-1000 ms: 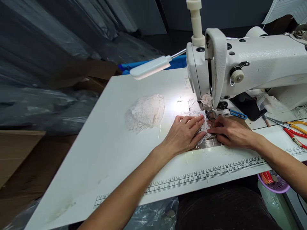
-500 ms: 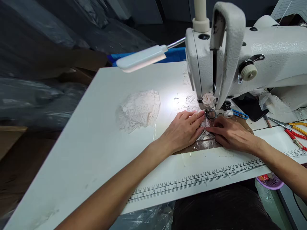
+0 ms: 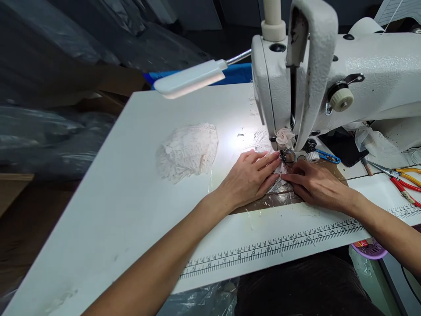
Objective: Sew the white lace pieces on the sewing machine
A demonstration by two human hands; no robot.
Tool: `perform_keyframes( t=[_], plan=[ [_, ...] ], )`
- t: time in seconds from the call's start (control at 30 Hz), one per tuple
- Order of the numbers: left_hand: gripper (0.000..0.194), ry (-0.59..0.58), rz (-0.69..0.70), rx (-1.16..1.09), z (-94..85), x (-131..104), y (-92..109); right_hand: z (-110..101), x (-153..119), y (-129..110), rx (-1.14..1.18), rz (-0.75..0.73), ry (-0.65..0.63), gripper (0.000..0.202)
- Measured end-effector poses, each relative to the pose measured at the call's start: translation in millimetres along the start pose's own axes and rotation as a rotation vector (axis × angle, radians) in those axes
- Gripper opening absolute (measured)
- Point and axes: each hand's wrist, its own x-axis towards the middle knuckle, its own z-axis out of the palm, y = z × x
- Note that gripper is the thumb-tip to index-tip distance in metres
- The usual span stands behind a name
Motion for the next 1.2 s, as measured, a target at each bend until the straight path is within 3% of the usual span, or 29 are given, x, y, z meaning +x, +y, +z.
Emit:
perform_keyframes(
  t=[0.2,0.37,0.53,0.8,1.0,1.2],
  plan=[
    [0.035,-0.015,-0.019,-0.012,1.5,0,0,-2,1,0,0.013,0.003,-0.013,0.028],
    [0.037,-0.019,0.005,0.01,-0.7,1,0,-3,1,9,-0.044,0.089,-0.013,0.027],
    [0.036,-0.017,0.006,0.005,-1.7,2,0,-1,1,12,-0.169,0.038,-0.078,0.028],
    [0.036,-0.01,0.01,0.006,-0.7,1,0,-7,-1,7,-0.095,-0.067,-0.063,0.029],
    [0.035,-0.007,0.028,0.023,-1.6,2,0,-2,1,12,-0.205,0.062,-0.123,0.031],
    [0.035,-0.007,0.013,0.006,-1.3,2,1,0,0,12,-0.237,0.007,-0.096,0.033]
  ],
)
